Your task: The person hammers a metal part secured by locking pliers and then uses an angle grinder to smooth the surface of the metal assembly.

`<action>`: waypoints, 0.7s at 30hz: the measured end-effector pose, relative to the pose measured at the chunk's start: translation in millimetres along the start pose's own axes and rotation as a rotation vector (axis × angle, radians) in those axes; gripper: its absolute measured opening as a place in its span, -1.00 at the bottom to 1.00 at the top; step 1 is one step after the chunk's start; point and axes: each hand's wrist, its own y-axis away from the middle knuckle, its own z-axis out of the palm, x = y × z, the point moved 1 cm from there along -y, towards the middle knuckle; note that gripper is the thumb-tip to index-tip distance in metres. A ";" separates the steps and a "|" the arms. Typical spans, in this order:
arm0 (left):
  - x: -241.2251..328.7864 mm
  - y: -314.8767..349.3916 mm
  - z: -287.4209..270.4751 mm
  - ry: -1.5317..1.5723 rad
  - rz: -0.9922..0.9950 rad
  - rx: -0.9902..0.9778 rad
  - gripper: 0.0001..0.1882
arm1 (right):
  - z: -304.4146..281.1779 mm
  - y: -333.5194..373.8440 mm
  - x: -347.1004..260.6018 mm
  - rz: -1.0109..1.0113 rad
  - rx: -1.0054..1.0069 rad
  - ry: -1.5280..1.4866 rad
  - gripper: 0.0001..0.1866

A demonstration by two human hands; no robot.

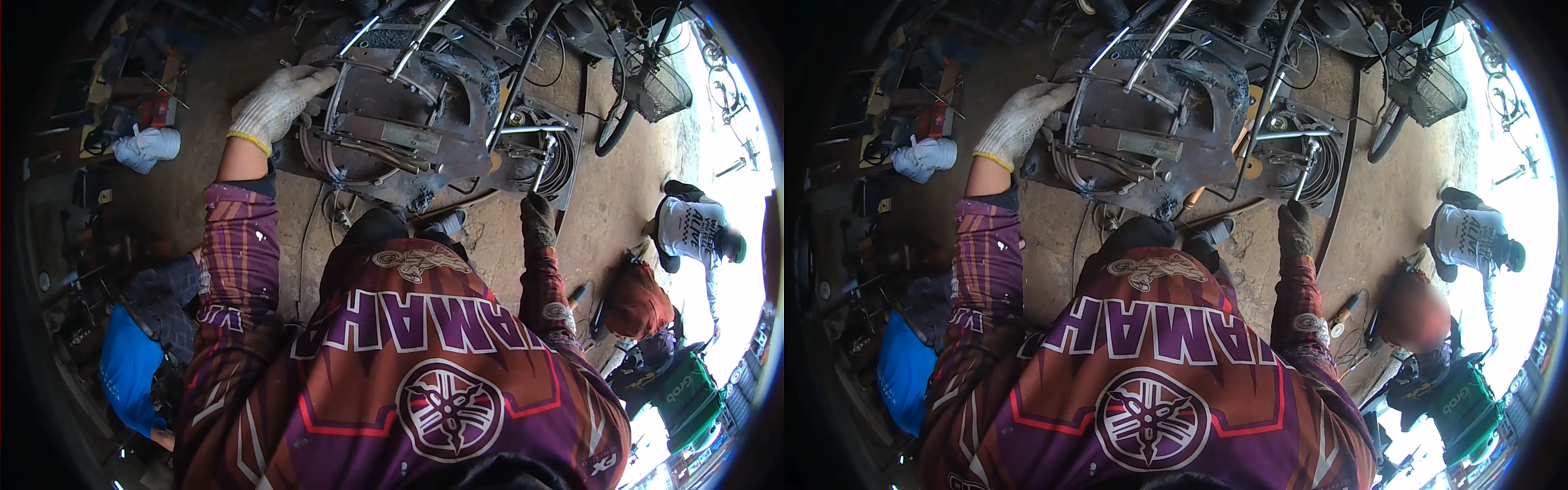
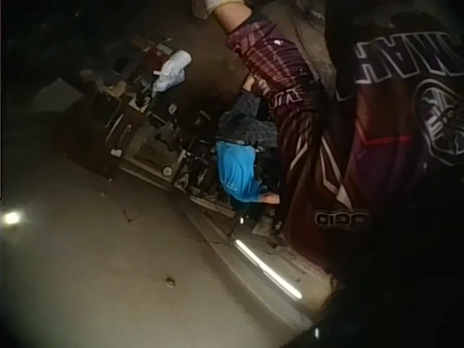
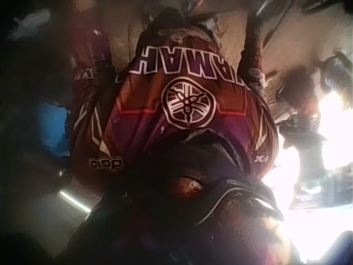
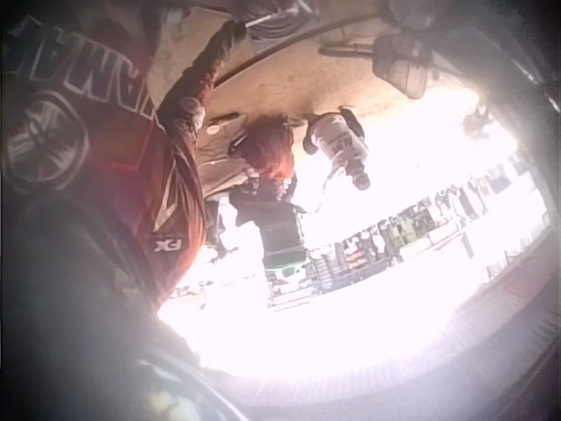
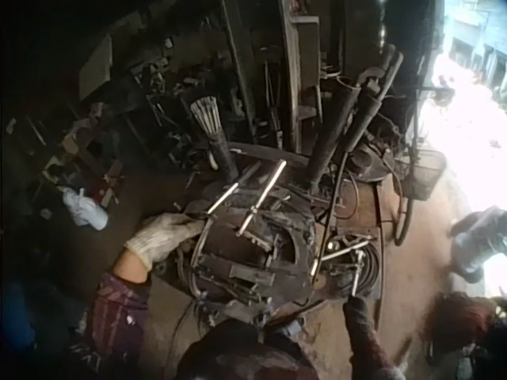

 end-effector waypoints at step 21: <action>-18.7 -19.6 16.0 -0.344 0.539 0.115 -0.62 | 17.7 121.9 -9.0 0.024 0.143 -0.111 -0.47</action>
